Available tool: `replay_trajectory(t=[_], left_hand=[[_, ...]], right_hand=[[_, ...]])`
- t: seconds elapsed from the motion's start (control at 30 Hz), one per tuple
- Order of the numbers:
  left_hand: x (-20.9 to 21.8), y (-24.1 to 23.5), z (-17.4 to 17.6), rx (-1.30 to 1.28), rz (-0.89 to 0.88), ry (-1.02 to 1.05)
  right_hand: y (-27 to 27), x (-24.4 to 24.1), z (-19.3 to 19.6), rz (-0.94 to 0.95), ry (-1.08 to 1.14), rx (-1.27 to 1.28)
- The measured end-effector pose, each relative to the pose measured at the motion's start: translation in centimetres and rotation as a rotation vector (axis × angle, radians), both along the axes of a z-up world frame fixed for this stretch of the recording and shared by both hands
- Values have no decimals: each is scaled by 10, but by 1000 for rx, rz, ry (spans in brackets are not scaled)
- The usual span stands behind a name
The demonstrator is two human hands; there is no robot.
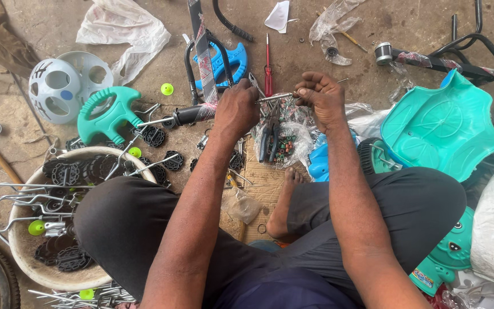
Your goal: The person assembles a child's tricycle by attaching wheels to the frame using a wrench and screwdriver. They secure the front wheel and then attach the rear wheels, tightening the nuts to complete the assembly.
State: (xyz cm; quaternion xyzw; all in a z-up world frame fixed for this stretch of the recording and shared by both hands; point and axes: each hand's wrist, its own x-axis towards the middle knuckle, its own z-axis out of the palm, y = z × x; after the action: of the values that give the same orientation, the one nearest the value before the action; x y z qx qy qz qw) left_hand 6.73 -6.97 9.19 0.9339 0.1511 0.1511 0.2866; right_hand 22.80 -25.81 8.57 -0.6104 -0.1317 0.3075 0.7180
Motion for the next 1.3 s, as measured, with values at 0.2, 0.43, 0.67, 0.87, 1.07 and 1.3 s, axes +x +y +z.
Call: replay_trajectory(t=[0.2, 0.43, 0.67, 0.87, 1.07, 1.3], left_hand=[[3, -1, -1, 1, 16, 17], [2, -1, -1, 12, 16, 9], [-3, 0, 14, -88, -3, 3], [-3, 1, 27, -156, 12, -129], [18, -20, 39, -90, -5, -331], [59, -79, 91, -263, -98, -477]], right_hand=[[26, -28, -11, -44, -46, -144], [31, -35, -17, 2, -48, -150], [14, -15, 5, -35, -164, -181], [4, 35, 78, 100, -264, -456], [-28, 39, 177, 316, -607, -839], [-33, 4, 223, 127, -797, -560]])
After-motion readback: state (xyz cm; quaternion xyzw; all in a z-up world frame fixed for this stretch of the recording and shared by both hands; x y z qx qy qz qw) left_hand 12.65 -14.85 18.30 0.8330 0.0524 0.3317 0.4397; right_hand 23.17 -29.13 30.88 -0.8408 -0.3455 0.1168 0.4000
